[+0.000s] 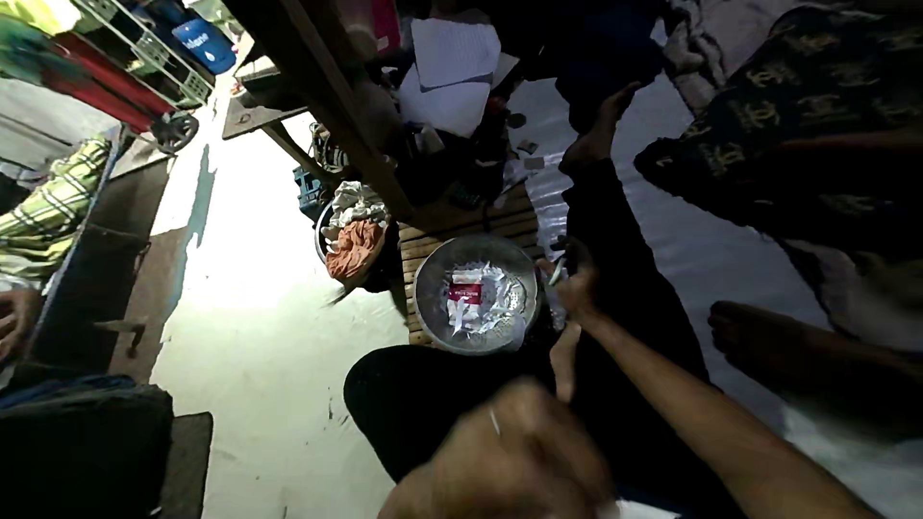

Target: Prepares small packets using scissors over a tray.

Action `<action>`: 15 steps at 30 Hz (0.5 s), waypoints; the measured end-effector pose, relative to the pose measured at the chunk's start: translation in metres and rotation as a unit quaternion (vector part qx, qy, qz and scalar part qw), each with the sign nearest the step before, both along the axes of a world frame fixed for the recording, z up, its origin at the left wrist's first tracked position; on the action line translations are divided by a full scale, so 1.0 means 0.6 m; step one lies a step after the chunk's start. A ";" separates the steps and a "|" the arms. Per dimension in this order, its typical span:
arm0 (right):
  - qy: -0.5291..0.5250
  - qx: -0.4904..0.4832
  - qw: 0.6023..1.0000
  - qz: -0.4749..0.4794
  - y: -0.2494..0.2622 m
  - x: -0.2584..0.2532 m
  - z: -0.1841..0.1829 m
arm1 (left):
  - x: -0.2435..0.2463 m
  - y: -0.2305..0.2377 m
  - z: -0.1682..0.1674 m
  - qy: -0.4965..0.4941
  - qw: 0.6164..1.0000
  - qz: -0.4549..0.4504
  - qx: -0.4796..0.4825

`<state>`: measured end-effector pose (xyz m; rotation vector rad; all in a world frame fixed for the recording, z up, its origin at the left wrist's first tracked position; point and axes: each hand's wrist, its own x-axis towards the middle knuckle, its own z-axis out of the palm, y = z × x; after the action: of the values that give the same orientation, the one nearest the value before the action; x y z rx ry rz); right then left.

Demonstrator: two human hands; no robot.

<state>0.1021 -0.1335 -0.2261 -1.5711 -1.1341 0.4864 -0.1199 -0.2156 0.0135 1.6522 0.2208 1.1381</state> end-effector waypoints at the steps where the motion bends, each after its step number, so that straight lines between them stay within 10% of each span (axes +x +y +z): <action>1: 0.030 0.024 0.999 0.018 -0.007 -0.010 0.022 | 0.008 0.027 -0.046 -0.003 0.996 0.080 -0.029; 4: 0.046 -0.041 0.991 0.116 -0.037 -0.053 0.088 | 0.043 0.099 -0.190 0.151 0.946 0.264 -0.116; 8: -0.144 -0.099 0.968 0.178 -0.066 -0.100 0.095 | 0.076 0.127 -0.318 0.250 0.911 0.282 -0.166; 15: -0.101 -0.193 0.941 0.260 -0.084 -0.087 0.057 | 0.043 0.121 -0.365 0.256 0.932 0.196 -0.168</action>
<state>0.0502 -0.1838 -0.1921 -1.6700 -1.7049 0.9616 -0.0939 -0.1430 -0.2056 1.5988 1.0616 0.8629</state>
